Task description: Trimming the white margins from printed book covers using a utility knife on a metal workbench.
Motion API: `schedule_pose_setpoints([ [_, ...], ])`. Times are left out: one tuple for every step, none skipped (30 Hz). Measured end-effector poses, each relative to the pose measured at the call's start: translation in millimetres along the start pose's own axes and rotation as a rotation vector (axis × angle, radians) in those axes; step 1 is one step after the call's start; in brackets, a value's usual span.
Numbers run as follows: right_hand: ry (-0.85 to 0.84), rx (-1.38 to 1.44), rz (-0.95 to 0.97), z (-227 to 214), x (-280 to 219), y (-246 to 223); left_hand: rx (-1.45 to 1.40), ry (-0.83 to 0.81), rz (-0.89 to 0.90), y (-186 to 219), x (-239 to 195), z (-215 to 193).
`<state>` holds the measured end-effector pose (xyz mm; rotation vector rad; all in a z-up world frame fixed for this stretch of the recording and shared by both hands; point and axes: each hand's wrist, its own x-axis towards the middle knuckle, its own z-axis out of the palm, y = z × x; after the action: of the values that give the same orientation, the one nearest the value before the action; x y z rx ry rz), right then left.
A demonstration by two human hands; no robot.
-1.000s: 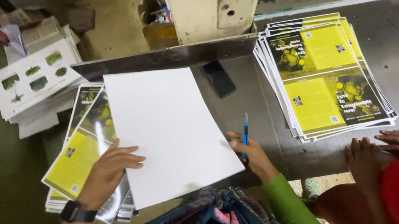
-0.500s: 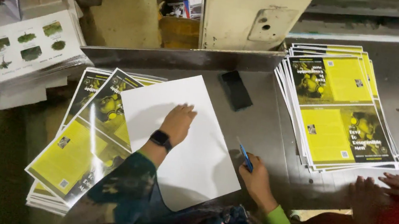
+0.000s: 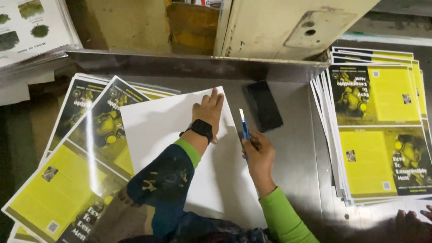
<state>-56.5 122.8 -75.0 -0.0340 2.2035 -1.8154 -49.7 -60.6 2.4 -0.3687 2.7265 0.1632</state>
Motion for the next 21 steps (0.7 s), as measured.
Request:
schedule_pose_setpoints([
  [0.021,0.03,0.018,6.1,6.8,0.2,0.023,0.019,-0.037,3.7,-4.7,-5.8],
  [0.023,0.026,0.027,10.2,8.9,-9.6,0.021,0.01,-0.033,2.7,-6.2,-9.9],
  [0.03,0.027,0.009,14.4,11.4,-18.8,0.051,0.018,-0.034,1.6,-7.4,-13.5],
  [0.032,0.023,-0.014,17.5,15.9,-28.8,0.076,0.029,-0.039,1.1,-7.9,-17.5],
  [0.029,0.014,-0.008,20.5,19.8,-29.8,0.067,0.022,-0.04,0.6,-7.9,-15.8],
  [0.044,-0.029,-0.053,24.8,25.4,-31.7,0.066,0.042,-0.032,-0.7,-6.7,-15.8],
  [0.06,-0.072,-0.098,28.5,30.7,-33.7,0.064,0.062,-0.025,-1.5,-5.8,-15.9],
  [0.062,-0.074,-0.093,30.3,36.4,-33.7,0.062,0.057,-0.021,-1.5,-5.3,-17.8],
  [0.083,-0.197,-0.156,31.7,41.8,-33.7,0.076,0.035,-0.023,-1.3,-5.2,-19.6],
  [0.101,-0.318,-0.222,33.8,48.3,-34.4,0.091,0.016,-0.025,-1.7,-4.5,-22.3],
  [0.103,-0.319,-0.22,34.8,52.0,-30.9,0.091,0.015,-0.023,-2.1,-5.3,-25.4],
  [0.108,-0.346,-0.235,35.9,54.5,-27.2,0.067,0.024,-0.012,-2.8,-7.4,-27.9],
  [0.112,-0.372,-0.25,37.2,56.7,-23.4,0.042,0.032,0.0,-3.6,-9.7,-30.2],
  [0.107,-0.376,-0.252,37.2,55.8,-22.7,0.038,0.033,-0.004,-3.0,-6.8,-23.6],
  [0.122,-0.348,-0.233,37.1,54.7,-22.0,-0.025,0.063,-0.026,-2.3,-4.0,-16.8],
  [0.139,-0.32,-0.208,37.1,50.6,-20.0,-0.085,0.088,-0.045,-1.6,-3.0,-8.8],
  [0.137,-0.323,-0.203,38.6,49.6,-20.3,-0.087,0.083,-0.046,-3.5,-5.2,-11.3],
  [0.128,-0.264,-0.178,39.6,47.2,-20.1,-0.086,0.089,-0.029,-5.0,-8.2,-13.3],
  [0.12,-0.206,-0.153,40.6,44.4,-20.3,-0.086,0.095,-0.012,-6.4,-11.6,-15.5],
  [0.117,-0.208,-0.155,41.5,39.2,-26.2,-0.089,0.096,-0.014,-4.3,-10.5,-14.7],
  [0.107,-0.181,-0.113,42.3,33.4,-32.5,-0.049,0.084,-0.027,-2.3,-9.8,-14.3],
])
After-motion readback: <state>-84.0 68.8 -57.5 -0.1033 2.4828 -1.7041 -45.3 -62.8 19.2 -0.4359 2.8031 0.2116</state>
